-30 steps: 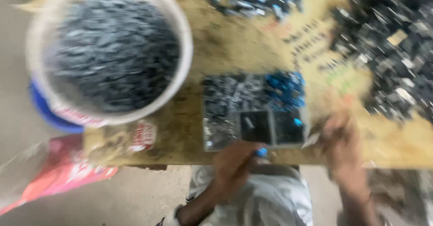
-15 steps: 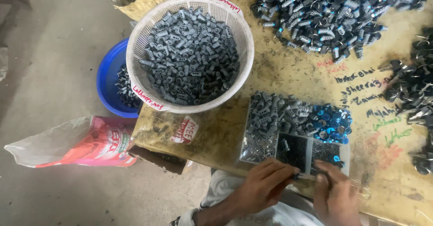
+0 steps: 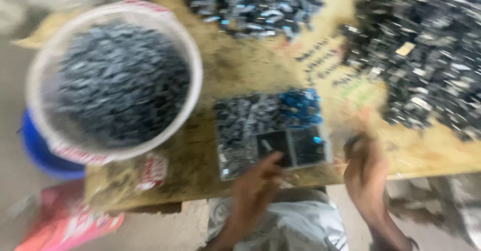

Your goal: The person sits at a workbench and sorts small grey and blue plastic wall anchors by color, picking pieces one at a time from piles and a basin and placing them into the compartments of a divided tray. They occasionally reach into the large basin and reposition pieces in the tray compartments.

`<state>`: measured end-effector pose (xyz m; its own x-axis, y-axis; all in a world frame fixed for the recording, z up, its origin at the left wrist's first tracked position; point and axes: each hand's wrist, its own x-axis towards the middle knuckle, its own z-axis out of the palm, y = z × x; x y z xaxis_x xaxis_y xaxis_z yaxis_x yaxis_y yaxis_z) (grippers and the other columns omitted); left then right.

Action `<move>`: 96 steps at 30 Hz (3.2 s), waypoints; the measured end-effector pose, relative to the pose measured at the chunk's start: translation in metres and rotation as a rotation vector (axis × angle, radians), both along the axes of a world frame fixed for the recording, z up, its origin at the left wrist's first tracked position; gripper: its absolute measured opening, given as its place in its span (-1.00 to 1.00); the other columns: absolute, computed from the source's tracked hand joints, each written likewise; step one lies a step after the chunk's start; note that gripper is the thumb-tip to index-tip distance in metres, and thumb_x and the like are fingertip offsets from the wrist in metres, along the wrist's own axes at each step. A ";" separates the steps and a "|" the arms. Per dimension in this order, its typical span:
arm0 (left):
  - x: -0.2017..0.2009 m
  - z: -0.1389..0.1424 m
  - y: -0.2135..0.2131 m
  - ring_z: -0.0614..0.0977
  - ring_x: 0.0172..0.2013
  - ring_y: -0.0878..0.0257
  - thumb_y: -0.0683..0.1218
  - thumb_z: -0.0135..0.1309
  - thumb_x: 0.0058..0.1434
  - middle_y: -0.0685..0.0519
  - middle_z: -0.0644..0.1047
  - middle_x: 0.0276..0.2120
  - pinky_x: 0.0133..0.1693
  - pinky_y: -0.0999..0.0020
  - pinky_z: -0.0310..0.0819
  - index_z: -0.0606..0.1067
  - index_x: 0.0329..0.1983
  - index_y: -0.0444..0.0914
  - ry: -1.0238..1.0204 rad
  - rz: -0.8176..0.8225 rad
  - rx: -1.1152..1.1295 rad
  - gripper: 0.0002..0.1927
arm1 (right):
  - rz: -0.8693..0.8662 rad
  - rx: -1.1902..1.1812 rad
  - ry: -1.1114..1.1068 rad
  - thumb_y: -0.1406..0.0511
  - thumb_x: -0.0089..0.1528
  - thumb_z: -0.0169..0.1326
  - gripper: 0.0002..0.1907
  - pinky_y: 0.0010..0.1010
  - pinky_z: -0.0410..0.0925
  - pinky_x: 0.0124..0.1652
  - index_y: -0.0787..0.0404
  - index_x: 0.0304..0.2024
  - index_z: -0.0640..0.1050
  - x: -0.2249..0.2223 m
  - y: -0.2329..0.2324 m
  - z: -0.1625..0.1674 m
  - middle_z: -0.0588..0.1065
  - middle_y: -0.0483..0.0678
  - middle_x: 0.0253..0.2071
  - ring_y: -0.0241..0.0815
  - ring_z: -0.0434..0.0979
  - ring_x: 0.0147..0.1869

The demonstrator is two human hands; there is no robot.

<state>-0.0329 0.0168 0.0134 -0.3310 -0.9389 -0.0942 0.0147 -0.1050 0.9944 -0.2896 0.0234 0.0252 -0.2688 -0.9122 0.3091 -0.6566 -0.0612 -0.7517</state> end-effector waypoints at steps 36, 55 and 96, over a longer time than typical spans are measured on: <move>0.048 -0.126 -0.068 0.70 -0.48 0.26 -0.17 0.31 0.04 -0.08 0.67 -0.47 -0.40 0.36 0.59 0.61 -0.32 -0.32 -0.490 0.075 0.523 -0.83 | 0.802 0.148 0.148 0.29 0.25 0.08 -0.73 -0.17 0.38 -0.34 0.29 -0.05 0.43 0.045 -0.043 0.010 0.43 0.07 -0.12 0.08 0.56 -0.19; 0.023 -0.140 -0.065 0.71 -0.46 0.19 -0.30 0.20 0.08 -0.15 0.68 -0.40 -0.40 0.28 0.64 0.59 -0.26 -0.42 -0.447 0.101 0.670 -0.85 | 0.746 0.249 -0.680 0.25 0.49 -0.04 -0.77 -0.37 0.43 0.00 0.32 0.01 0.44 0.065 -0.014 0.007 0.43 0.03 0.00 -0.09 0.52 0.04; 0.002 -0.003 -0.020 0.69 -0.31 0.34 -0.29 0.21 0.20 0.02 0.63 -0.27 -0.29 0.49 0.63 0.59 -0.21 -0.34 -0.136 0.040 -0.223 -0.90 | 0.313 0.449 -0.610 0.48 0.30 0.09 -0.91 -0.57 0.35 -0.49 0.30 -0.14 0.50 0.003 -0.027 -0.015 0.49 -0.10 -0.33 -0.41 0.47 -0.43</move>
